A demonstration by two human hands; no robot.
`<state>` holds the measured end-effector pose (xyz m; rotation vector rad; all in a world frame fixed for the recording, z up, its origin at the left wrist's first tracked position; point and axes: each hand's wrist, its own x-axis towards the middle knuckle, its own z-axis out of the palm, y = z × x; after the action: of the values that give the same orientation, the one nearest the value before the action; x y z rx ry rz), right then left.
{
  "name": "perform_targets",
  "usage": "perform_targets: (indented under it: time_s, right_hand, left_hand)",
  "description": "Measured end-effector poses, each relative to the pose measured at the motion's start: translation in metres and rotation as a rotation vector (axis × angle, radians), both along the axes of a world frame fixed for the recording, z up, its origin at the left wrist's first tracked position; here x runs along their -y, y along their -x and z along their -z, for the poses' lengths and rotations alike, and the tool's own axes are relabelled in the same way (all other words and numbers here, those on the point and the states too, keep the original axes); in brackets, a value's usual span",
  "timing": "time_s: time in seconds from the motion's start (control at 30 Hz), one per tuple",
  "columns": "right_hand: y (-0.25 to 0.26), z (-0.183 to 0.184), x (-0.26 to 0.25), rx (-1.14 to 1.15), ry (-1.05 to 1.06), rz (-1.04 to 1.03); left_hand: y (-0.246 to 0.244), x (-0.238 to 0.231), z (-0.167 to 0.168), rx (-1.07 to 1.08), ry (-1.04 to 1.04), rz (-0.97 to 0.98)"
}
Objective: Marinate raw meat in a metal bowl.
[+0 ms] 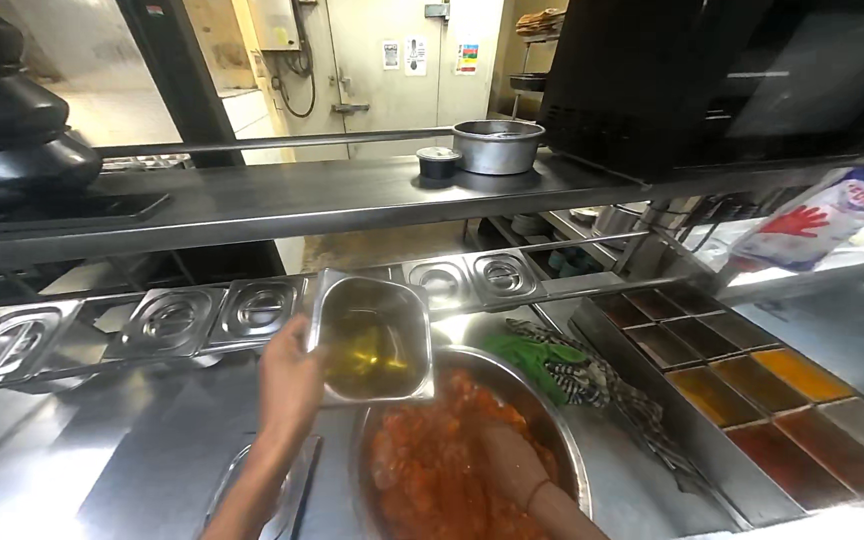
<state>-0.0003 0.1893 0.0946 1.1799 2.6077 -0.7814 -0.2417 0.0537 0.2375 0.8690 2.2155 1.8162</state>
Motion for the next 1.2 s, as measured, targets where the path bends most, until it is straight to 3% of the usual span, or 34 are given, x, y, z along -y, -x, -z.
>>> perform_targets:
  time_s: [0.1, 0.27, 0.33, 0.43, 0.63, 0.8, 0.87, 0.97, 1.1, 1.2]
  right_hand:
    - [-0.011, 0.009, 0.0, -0.597, -0.03, 0.167]
    - [0.002, -0.009, -0.003, -1.502, 0.519, 0.378]
    - [0.003, -0.02, -0.008, -1.754, 0.693, 0.366]
    - [0.001, -0.038, -0.015, -1.92, 0.825, 0.327]
    - [-0.008, -0.047, -0.023, -1.958, 0.757, 0.349]
    - [-0.012, -0.036, -0.032, -1.832, 0.431, 0.159]
    - [-0.011, -0.036, -0.033, -1.808, 0.366, 0.172]
    - [-0.006, -0.036, -0.03, -1.744, 0.335, 0.388]
    - [0.011, -0.038, -0.019, -1.386, 0.312, 0.806]
    - [0.02, -0.03, -0.018, -1.229, 0.337, 0.834]
  left_hand:
    - [-0.003, 0.004, 0.004, 0.086, -0.016, 0.015]
    - [-0.022, 0.006, 0.012, 0.185, -0.02, 0.09]
    - [-0.029, 0.005, 0.017, 0.21, -0.027, 0.109]
    - [-0.038, 0.005, 0.024, 0.236, -0.037, 0.115]
    - [-0.046, 0.005, 0.031, 0.252, -0.02, 0.116]
    - [-0.047, 0.005, 0.034, 0.237, -0.03, 0.098]
    - [-0.047, 0.005, 0.036, 0.236, -0.026, 0.088]
    - [-0.049, 0.006, 0.037, 0.237, -0.041, 0.067]
    - [-0.059, 0.007, 0.038, 0.185, -0.059, 0.041]
    - [-0.065, 0.01, 0.041, 0.11, -0.02, 0.026]
